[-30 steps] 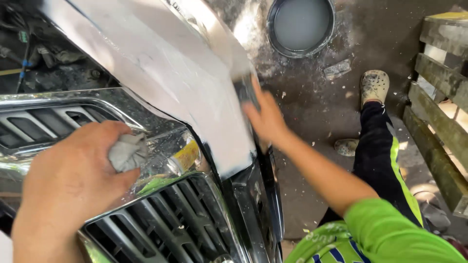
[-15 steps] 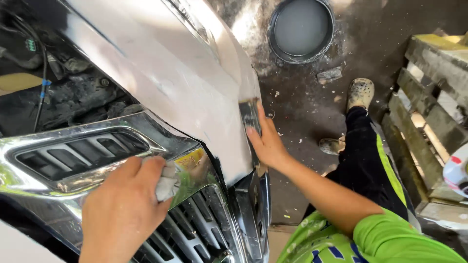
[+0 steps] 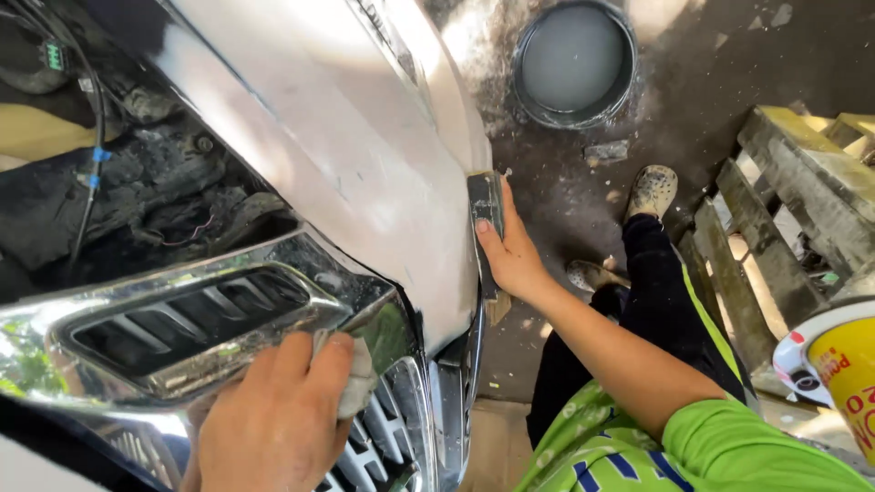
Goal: Sanding and wiping a car panel with a sanding block and water.
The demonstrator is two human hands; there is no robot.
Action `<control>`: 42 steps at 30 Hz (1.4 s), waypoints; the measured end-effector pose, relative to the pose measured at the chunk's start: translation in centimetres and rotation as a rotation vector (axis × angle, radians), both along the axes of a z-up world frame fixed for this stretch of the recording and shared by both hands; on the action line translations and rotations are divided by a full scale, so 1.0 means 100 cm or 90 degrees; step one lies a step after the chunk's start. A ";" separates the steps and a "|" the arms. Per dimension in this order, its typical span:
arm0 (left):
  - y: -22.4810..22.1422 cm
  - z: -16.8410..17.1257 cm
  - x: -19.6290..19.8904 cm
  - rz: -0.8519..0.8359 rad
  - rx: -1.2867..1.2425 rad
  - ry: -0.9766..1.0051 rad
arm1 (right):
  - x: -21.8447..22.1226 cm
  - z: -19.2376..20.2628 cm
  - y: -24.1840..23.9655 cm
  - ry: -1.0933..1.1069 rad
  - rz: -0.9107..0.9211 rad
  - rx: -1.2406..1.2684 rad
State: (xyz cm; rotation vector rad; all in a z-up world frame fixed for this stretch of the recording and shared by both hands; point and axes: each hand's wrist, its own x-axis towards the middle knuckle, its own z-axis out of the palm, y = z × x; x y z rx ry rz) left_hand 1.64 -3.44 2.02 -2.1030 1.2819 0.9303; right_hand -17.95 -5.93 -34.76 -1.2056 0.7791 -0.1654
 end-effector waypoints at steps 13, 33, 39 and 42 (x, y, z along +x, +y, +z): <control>0.006 -0.004 0.006 0.051 0.087 0.085 | 0.000 0.025 0.000 0.001 -0.009 -0.001; 0.016 -0.015 -0.006 -0.046 0.205 -0.118 | 0.030 -0.074 -0.008 0.054 -0.133 -0.076; 0.017 -0.020 -0.007 -0.052 0.242 -0.195 | -0.040 -0.010 0.077 -0.008 -0.155 -0.172; 0.020 -0.024 -0.005 -0.061 0.178 -0.177 | -0.043 -0.017 0.096 -0.057 -0.182 -0.268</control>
